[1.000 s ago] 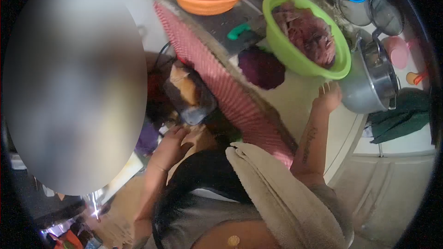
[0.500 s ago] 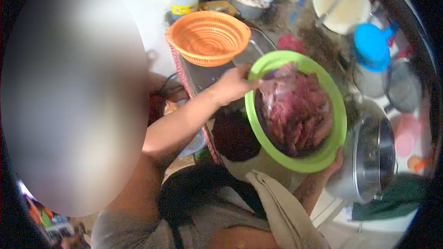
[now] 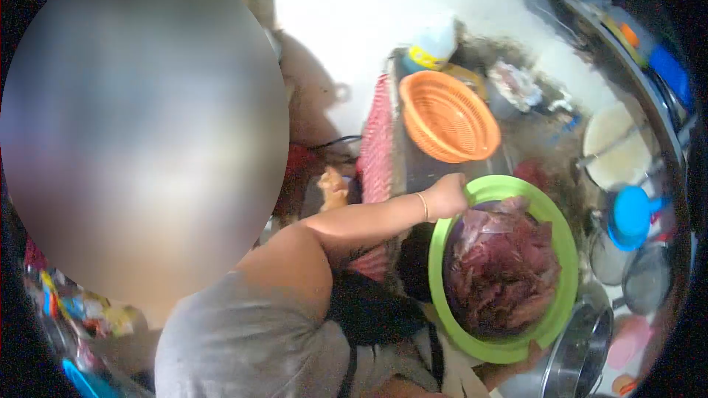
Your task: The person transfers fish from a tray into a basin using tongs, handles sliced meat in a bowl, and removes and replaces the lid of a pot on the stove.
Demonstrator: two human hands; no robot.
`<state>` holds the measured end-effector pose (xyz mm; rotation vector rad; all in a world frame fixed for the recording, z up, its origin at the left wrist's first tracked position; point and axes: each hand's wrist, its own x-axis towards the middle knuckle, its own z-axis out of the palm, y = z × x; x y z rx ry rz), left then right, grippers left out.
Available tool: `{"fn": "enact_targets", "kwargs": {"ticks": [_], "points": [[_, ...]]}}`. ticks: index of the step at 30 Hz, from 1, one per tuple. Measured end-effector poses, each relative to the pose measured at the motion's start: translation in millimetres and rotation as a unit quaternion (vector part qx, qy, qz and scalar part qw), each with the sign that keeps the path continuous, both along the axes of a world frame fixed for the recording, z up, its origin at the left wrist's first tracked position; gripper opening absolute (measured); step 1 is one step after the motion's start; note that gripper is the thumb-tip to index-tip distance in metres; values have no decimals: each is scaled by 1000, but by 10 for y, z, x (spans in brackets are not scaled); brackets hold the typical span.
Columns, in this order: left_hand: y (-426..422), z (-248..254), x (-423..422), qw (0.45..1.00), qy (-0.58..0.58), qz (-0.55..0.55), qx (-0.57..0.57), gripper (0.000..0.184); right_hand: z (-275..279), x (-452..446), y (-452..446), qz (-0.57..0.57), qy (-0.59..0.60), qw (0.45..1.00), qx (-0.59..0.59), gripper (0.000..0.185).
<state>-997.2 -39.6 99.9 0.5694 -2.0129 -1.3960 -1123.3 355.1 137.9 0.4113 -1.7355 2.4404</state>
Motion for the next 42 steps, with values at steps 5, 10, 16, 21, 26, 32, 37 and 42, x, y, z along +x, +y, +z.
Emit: {"fn": "enact_targets", "kwargs": {"ticks": [5,10,16,21,26,32,37,42], "points": [[155,454,1080,983,81,66,154,25,481,323,-203,47,57,996,47,38],[70,744,2349,977,96,173,78,28,623,695,-733,172,77,980,69,41],[163,977,3958,920,26,374,115,36,528,1510,-1829,372,44,924,72,44],[124,605,5277,865,16,490,107,37,218,2570,-2846,543,-32,835,85,48],[238,227,6477,797,-59,590,111,30,-425,3815,-3568,683,-178,697,130,51],[221,-587,7657,749,-58,649,117,32,-1464,4964,-4238,717,-356,577,162,54],[245,-980,8219,724,-35,660,195,28,-2343,5281,-4585,732,-390,527,185,51],[127,-1318,8375,718,20,657,230,25,-2330,5546,-4770,717,-349,569,199,50]]}}
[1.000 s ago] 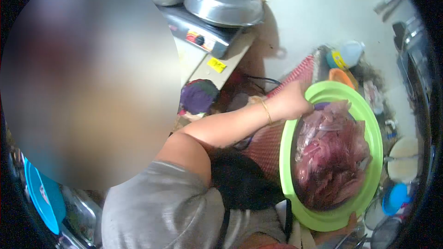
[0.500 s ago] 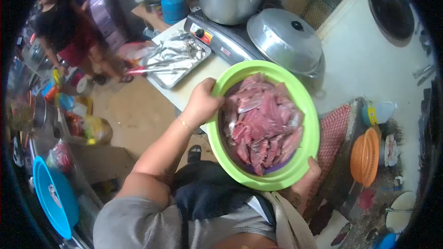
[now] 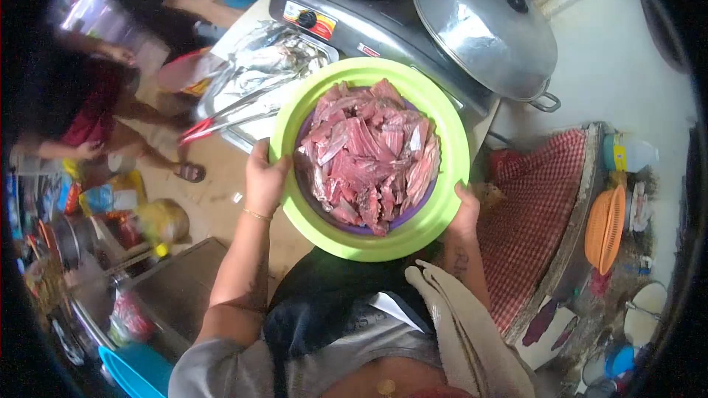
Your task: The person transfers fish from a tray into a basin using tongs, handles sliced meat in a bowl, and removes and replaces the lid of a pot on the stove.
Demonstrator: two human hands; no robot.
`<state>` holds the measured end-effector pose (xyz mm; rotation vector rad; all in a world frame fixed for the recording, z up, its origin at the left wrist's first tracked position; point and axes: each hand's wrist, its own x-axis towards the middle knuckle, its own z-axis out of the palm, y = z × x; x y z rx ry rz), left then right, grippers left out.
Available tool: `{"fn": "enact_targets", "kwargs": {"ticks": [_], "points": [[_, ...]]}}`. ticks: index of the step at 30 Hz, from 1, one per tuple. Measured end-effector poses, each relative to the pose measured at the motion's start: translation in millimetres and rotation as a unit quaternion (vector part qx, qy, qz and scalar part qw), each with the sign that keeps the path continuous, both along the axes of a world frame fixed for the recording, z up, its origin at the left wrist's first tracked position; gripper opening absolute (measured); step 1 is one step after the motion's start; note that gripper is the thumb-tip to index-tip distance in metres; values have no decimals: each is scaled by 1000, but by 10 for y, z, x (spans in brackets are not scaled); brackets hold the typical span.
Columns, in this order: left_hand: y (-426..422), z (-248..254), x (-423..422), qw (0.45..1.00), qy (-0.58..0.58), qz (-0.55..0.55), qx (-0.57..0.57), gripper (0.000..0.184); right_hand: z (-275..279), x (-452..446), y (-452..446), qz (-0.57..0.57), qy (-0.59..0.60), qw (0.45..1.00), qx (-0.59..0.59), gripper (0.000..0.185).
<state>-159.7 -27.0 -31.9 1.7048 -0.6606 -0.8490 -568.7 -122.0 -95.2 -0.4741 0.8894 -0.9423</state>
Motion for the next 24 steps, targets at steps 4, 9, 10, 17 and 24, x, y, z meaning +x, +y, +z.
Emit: {"fn": "enact_targets", "kwargs": {"ticks": [4,9,10,17,24], "points": [[-135,-238,32,998,24,4,-50,21,137,190,-153,-41,58,997,-3,45],[-275,-348,116,997,-33,-8,-74,21,276,345,-147,-72,313,938,-132,40],[-282,-388,129,996,-56,-8,-69,21,241,354,-142,-95,390,899,-176,42],[-249,7,0,970,-235,0,61,33,279,346,-194,-83,560,752,-337,46],[-148,-28,-201,874,-469,-1,123,47,455,405,-170,-68,550,780,-292,43]]}}
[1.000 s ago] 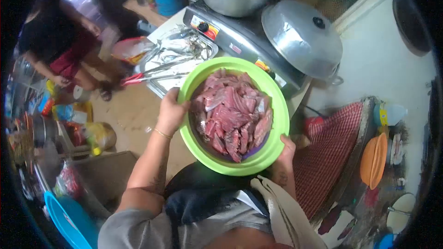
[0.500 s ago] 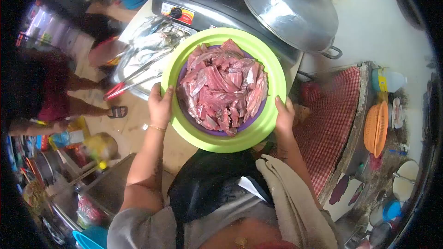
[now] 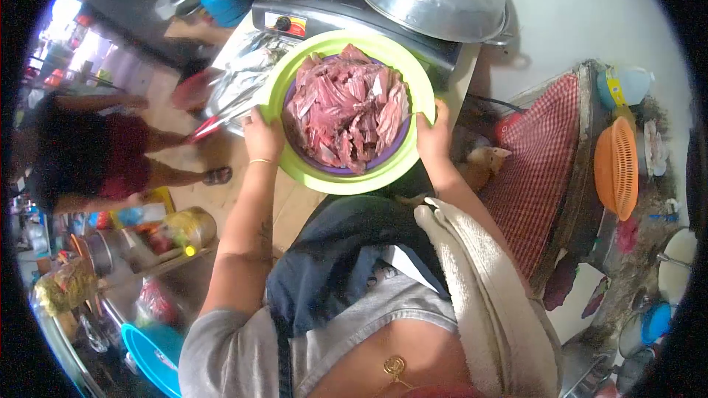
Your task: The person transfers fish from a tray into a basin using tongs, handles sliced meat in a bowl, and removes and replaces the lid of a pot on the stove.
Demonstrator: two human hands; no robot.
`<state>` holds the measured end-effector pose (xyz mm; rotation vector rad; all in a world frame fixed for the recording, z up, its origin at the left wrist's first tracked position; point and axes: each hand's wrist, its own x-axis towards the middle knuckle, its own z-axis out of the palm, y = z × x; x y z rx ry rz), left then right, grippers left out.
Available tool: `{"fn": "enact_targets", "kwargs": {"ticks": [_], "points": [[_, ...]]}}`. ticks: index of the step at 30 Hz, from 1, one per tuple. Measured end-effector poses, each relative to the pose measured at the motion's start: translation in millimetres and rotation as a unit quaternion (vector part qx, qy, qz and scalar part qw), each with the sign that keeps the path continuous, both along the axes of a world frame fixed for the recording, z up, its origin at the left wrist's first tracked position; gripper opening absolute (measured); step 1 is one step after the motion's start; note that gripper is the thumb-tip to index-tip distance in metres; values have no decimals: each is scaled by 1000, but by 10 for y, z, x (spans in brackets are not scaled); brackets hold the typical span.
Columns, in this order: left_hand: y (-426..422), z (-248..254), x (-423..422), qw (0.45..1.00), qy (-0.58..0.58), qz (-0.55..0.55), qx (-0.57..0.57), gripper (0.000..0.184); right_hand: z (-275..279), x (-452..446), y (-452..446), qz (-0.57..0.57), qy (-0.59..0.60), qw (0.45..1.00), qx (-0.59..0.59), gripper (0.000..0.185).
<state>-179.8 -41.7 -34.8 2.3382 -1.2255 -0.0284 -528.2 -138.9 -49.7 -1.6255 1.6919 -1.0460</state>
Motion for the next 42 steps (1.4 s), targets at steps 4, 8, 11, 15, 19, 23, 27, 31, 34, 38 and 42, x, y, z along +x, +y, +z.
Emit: {"fn": "enact_targets", "kwargs": {"ticks": [4,8,11,15,19,23,27,31,34,38,42], "points": [[269,-100,-434,997,-74,8,-1,62,-138,-30,-45,-2,28,999,-43,47],[285,76,-456,998,51,-10,23,52,-114,-49,-11,1,97,994,-54,48],[266,16,-419,998,36,-3,59,41,318,15,94,98,307,941,-100,43],[290,-40,-401,999,24,-20,37,33,384,104,65,285,381,859,-186,27],[318,132,-491,998,47,-13,32,32,502,206,39,361,421,811,-187,18],[322,20,-423,999,45,-21,17,30,402,128,9,372,388,812,-228,14],[315,-18,-407,999,51,-16,11,29,276,-12,-93,344,313,859,-215,17],[344,97,-462,997,73,-5,-1,27,349,-11,-248,265,65,946,-174,13],[349,87,-463,997,71,-1,10,26,652,53,-318,259,-153,953,-48,13],[317,52,-427,997,70,0,22,24,1052,157,-295,246,-322,913,45,10],[339,113,-484,993,112,40,-8,23,1133,302,-248,269,-407,865,114,9]]}}
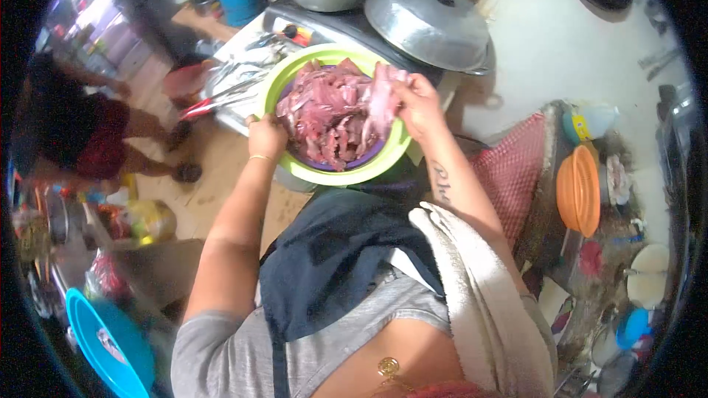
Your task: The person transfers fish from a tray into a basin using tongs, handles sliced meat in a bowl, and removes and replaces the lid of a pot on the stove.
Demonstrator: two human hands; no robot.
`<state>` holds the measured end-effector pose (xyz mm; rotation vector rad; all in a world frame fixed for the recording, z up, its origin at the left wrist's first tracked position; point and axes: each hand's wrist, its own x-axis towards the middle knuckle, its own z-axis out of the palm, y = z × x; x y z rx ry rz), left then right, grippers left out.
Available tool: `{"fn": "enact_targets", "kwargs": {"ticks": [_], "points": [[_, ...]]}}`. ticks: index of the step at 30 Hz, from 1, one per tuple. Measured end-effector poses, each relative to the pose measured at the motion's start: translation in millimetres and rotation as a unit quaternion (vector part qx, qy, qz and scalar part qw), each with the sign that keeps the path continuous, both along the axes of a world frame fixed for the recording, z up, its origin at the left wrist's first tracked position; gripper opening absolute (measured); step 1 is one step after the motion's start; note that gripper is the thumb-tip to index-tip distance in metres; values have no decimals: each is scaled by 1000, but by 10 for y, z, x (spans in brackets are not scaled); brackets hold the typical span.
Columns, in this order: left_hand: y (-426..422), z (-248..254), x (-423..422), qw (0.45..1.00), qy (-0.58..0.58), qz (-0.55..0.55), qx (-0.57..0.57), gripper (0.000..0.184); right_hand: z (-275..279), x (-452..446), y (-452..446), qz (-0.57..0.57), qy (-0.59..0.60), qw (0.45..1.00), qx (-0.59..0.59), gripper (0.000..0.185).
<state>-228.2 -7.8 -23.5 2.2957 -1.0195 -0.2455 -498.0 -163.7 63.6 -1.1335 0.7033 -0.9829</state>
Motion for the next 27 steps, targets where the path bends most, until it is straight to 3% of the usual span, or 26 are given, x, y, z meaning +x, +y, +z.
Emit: {"fn": "enact_targets", "kwargs": {"ticks": [5,8,10,12,22,27], "points": [[17,47,-13,999,-13,-34,-14,26,132,205,63,9,-1,997,80,15],[35,31,-10,999,-24,-32,-16,28,113,376,33,-60,19,998,-3,20],[30,16,5,1000,5,-24,-8,30,170,441,43,-71,-3,997,5,30],[-12,-173,76,1000,-14,-19,-12,29,192,511,10,-102,46,994,-14,32],[23,-44,31,1000,-12,-16,7,26,457,964,58,-90,61,994,-21,22],[-9,-106,70,1000,-14,-20,10,26,519,1023,73,-60,-39,997,-32,20]]}}
